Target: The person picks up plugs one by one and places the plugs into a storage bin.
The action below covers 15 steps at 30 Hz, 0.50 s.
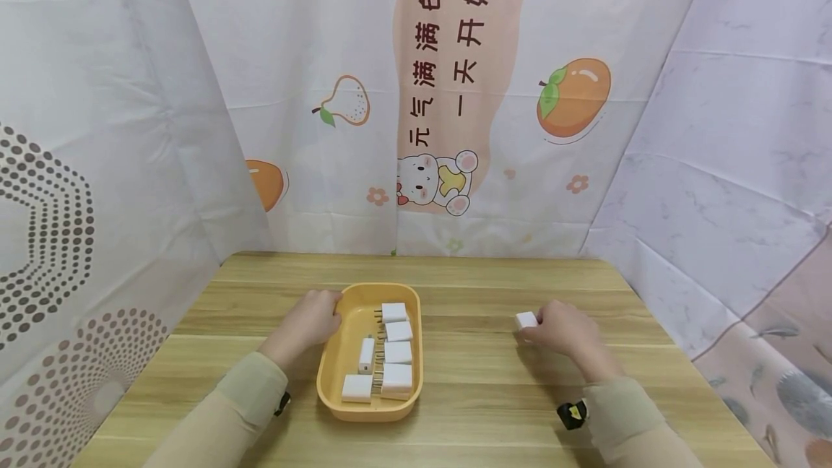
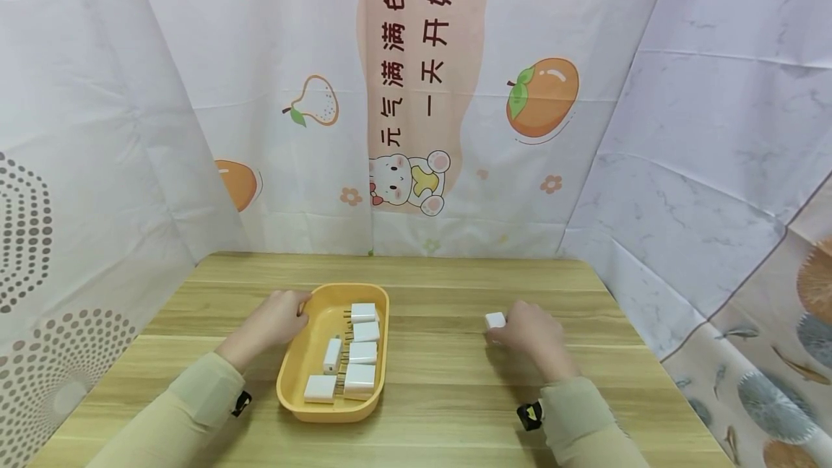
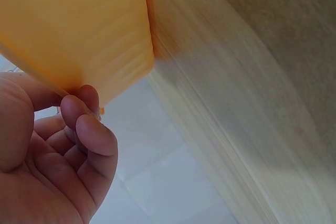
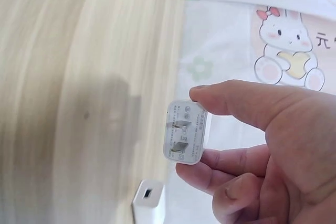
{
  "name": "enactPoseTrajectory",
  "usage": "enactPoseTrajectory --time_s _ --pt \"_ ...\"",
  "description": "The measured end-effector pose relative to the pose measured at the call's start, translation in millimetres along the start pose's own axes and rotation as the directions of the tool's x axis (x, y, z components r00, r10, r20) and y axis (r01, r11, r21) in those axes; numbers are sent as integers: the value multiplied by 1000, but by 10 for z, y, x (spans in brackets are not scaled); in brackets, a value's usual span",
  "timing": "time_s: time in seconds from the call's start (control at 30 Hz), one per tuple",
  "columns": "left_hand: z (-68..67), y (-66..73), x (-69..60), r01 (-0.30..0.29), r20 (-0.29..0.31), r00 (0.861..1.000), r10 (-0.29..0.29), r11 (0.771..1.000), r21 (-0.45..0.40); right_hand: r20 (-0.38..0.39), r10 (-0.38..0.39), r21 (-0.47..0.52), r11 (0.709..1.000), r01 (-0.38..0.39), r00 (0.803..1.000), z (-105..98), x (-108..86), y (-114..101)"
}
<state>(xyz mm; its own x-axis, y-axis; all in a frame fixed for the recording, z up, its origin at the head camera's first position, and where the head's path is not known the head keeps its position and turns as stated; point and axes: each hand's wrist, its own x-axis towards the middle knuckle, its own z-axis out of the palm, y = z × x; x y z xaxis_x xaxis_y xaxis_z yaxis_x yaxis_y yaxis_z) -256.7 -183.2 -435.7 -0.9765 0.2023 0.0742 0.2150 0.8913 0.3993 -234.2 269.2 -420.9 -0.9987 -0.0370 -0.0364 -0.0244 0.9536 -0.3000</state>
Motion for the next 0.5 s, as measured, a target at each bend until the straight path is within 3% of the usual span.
enactPoseTrajectory --time_s 0.5 --pt "6 -11 -4 -21 -9 1000 21 1000 0 -72 -111 -4 994 111 991 -38 72 -436"
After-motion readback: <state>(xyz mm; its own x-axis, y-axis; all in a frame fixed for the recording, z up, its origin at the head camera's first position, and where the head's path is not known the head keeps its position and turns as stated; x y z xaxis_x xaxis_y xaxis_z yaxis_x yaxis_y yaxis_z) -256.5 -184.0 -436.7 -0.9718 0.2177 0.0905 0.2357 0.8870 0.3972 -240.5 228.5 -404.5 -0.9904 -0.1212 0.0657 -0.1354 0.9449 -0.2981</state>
